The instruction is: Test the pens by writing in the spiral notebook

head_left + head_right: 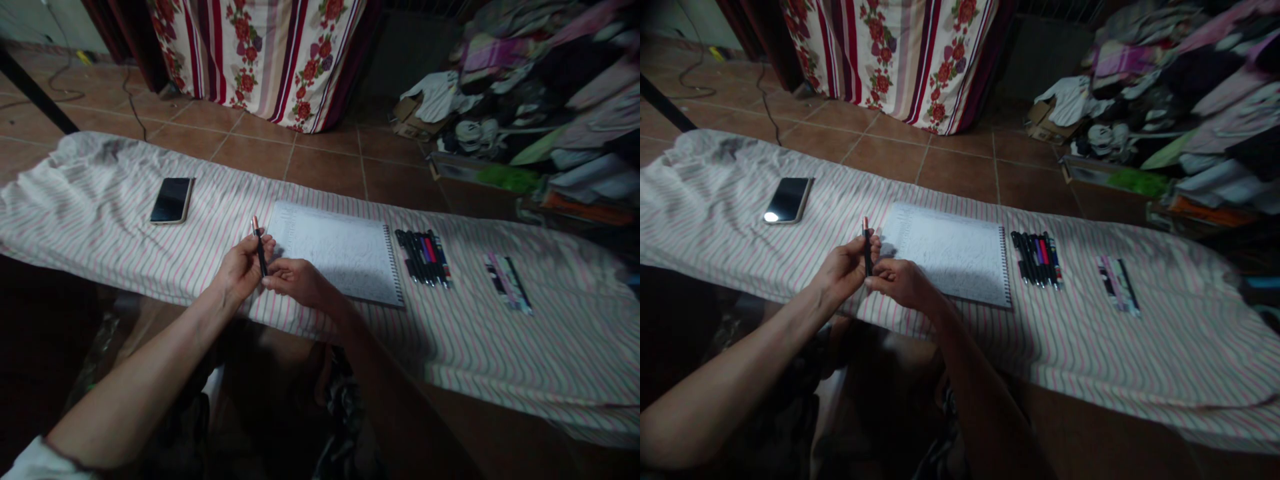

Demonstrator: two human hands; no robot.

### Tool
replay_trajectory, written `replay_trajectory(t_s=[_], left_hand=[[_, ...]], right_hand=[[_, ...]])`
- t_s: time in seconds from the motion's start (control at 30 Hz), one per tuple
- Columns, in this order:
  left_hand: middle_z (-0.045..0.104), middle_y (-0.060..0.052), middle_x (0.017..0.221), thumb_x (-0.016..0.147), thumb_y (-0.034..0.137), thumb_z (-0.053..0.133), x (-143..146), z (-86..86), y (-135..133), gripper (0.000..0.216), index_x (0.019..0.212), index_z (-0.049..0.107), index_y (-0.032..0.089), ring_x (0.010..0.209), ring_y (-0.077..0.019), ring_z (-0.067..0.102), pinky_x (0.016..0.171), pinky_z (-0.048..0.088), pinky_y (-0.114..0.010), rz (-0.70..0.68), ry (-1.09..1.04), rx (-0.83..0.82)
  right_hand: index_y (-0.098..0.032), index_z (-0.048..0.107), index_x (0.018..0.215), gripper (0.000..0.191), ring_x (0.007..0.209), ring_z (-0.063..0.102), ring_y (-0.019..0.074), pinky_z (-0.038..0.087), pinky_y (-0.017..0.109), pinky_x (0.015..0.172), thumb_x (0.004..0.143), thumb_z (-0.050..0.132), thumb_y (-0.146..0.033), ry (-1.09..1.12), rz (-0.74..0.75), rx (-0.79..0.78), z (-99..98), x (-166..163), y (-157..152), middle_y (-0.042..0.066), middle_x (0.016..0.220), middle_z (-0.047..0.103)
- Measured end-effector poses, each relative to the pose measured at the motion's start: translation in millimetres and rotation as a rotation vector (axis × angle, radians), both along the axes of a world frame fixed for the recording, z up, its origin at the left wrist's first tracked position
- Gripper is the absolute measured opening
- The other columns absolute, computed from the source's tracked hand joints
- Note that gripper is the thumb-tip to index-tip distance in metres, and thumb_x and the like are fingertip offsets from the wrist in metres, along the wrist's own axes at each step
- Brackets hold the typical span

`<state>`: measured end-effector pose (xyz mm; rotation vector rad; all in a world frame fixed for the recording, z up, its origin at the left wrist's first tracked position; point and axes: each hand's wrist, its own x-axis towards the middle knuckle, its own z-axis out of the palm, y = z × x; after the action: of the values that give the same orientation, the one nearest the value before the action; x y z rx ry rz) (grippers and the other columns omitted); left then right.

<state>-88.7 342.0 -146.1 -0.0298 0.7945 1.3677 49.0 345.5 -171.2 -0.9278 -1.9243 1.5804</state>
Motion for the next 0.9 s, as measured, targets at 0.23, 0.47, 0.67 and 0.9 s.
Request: replay_trajectory(t_s=[0.23,0.47,0.67,0.9], left_hand=[[0.061,-0.006,0.071,0.086,0.004,0.040,3.6,4.7,0.7,0.020,0.080,0.058,0.009,0.067,-0.0118,0.061,0.066,0.053,-0.022,0.034,0.036,-0.043],[0.057,-0.005,0.071,0.087,0.004,0.037,0.6,-0.7,2.3,0.022,0.083,0.058,0.009,0.060,-0.0079,0.056,0.057,0.049,-0.016,-0.012,-0.046,0.000],[0.053,-0.003,0.067,0.088,0.004,0.035,2.5,-3.3,4.6,0.024,0.079,0.056,0.009,0.054,-0.0060,0.050,0.048,0.043,-0.013,-0.029,-0.079,0.050],[0.051,-0.003,0.065,0.088,0.005,0.034,6.5,0.1,7.6,0.023,0.082,0.056,0.008,0.052,-0.0056,0.047,0.043,0.040,-0.011,0.000,-0.094,0.015]], right_hand=[[-0.015,0.060,0.078,0.011,0.060,0.054,0.0101,0.044,0.025,0.060,0.073,0.059,-0.025,0.012,0.007,-0.078,0.7,1.3,-2.0,-0.002,0.065,0.056],[-0.015,0.062,0.080,0.010,0.059,0.055,0.0092,0.046,0.025,0.060,0.072,0.059,-0.021,0.047,0.002,-0.158,4.5,1.3,-3.2,-0.001,0.066,0.060],[-0.015,0.061,0.082,0.011,0.062,0.058,0.0104,0.048,0.026,0.064,0.073,0.058,-0.022,0.065,-0.014,-0.147,1.3,2.8,-3.0,-0.001,0.069,0.061],[-0.016,0.058,0.082,0.014,0.065,0.058,0.0106,0.046,0.026,0.063,0.071,0.060,-0.025,0.103,-0.026,-0.171,-3.9,2.2,-1.2,-0.002,0.070,0.058]])
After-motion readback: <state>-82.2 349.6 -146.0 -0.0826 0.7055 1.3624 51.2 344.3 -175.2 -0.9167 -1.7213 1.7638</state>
